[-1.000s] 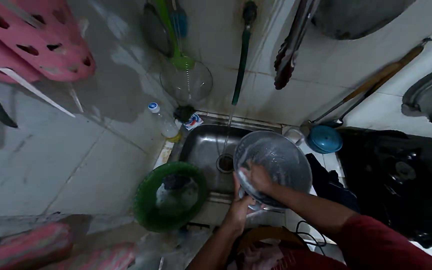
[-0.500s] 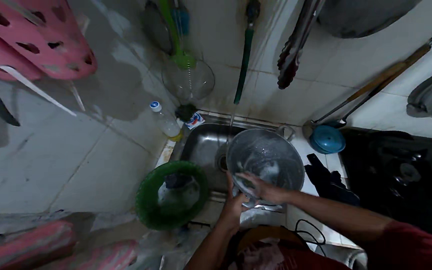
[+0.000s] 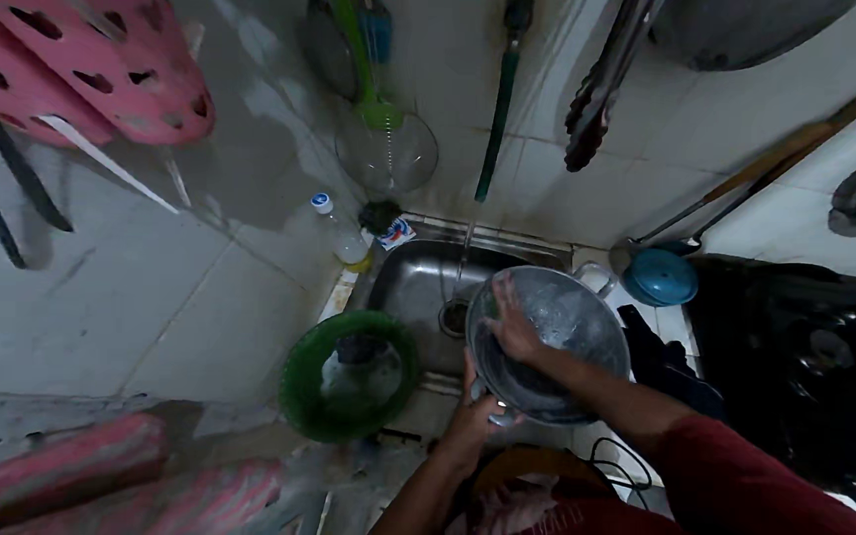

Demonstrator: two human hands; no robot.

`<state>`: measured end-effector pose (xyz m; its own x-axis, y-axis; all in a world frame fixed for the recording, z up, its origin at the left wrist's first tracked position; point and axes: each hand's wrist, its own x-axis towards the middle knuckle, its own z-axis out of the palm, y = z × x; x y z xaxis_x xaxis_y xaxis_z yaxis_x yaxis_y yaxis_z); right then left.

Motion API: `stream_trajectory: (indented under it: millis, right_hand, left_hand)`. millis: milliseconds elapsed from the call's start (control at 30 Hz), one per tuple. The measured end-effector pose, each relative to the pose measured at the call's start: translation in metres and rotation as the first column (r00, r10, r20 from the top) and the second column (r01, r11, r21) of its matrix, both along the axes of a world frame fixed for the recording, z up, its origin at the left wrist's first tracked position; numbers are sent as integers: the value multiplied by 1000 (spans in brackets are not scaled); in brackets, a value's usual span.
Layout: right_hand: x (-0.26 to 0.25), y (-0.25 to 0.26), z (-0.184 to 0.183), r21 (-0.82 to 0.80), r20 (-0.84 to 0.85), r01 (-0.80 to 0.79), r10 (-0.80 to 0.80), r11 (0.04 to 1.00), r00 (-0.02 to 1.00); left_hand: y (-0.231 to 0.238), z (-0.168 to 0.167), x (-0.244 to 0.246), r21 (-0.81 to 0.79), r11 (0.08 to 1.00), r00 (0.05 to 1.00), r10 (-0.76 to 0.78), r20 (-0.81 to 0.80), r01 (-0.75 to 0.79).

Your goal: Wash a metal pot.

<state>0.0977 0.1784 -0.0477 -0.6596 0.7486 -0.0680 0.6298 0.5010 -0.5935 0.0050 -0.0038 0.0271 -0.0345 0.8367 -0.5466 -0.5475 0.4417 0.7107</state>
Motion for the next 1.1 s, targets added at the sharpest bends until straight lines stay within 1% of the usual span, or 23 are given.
stream_trajectory:
  millis: [67, 100, 133, 167, 200, 233, 267, 300, 333, 400, 467, 533, 600, 667, 700, 767, 833, 867, 900, 967, 1000, 1033, 1100]
  right_hand:
    - [28, 45, -8, 335, 148, -26, -26, 942, 989]
    - [46, 54, -6, 415, 207, -37, -55, 909, 977]
    - [62, 54, -4, 418, 266, -52, -67, 907, 962]
    - [72, 43, 1, 343, 329, -70, -51, 937, 943]
    - [74, 25, 9, 174, 402, -84, 7, 981, 915]
    - [68, 4, 18, -49, 448, -90, 102, 995, 888]
    - [58, -14, 24, -235, 432, -112, 207, 965, 878]
    - [44, -27, 30, -363, 382, -148, 291, 920, 877]
    - [28, -34, 35, -433, 320, -185, 342, 882, 883]
    - [-4, -29, 38, -478, 249, -208, 358, 853, 900]
    - [-37, -3, 33, -504, 214, -122, 261, 855, 941]
    - [-65, 34, 18, -531, 111, -36, 112, 847, 987]
    - [-89, 62, 20, -606, 8, 27, -28, 795, 1000]
    - [-107, 81, 23, -744, -99, 107, -267, 660, 959]
    - [-112, 89, 24, -803, -125, 113, -351, 586, 928]
    - [-117, 98, 32, -879, -136, 99, -443, 467, 886]
    - [-117, 98, 42, -939, -170, 15, -501, 345, 848]
    - [-117, 97, 45, -951, -212, -54, -518, 303, 829]
    - [-117, 95, 47, -952, -243, -99, -519, 289, 820]
    - [-118, 96, 44, -941, -283, -146, -475, 305, 833]
    - [-118, 99, 42, -931, -296, -154, -436, 332, 850]
    - [-119, 102, 41, -911, -313, -158, -390, 381, 866]
    - [-126, 103, 44, -842, -297, -68, -354, 535, 887]
  left_hand:
    - [-1, 6, -2, 0, 999, 998, 50, -48, -50]
    - [-1, 7, -4, 11, 997, 995, 75, -61, -75]
    - [-1, 6, -6, 21, 995, 993, 104, -63, -102]
    - [-1, 5, -8, 21, 991, 989, 134, -60, -133]
    - [0, 4, -10, 15, 988, 986, 154, -56, -154]
    - [2, 2, -12, 5, 985, 983, 174, -51, -174]
    - [3, -2, -14, -3, 981, 981, 191, -37, -192]
    - [6, -7, -16, -20, 977, 977, 212, -21, -213]
    - [9, -12, -19, -49, 969, 970, 242, -7, -242]
    - [17, -20, -25, -97, 948, 952, 305, 2, -303]
    - [27, -26, -34, -84, 938, 941, 338, 7, -336]
    - [38, -27, -41, -42, 940, 940, 340, 6, -339]
    - [46, -27, -46, -13, 941, 941, 338, -2, -338]
    - [50, -25, -51, 0, 938, 938, 346, 13, -346]
    - [50, -24, -52, 6, 939, 939, 343, 27, -344]
    - [50, -23, -55, 15, 940, 939, 341, 50, -342]
    - [48, -24, -57, 11, 940, 939, 339, 56, -340]
    - [48, -24, -58, 7, 937, 936, 347, 60, -348]
    - [47, -24, -59, 7, 935, 933, 355, 66, -356]
    - [46, -26, -61, 15, 932, 930, 360, 75, -362]
    - [45, -27, -62, 20, 934, 931, 355, 79, -358]
    - [45, -28, -63, 26, 934, 931, 354, 86, -357]
    - [44, -28, -63, 27, 932, 929, 358, 93, -362]
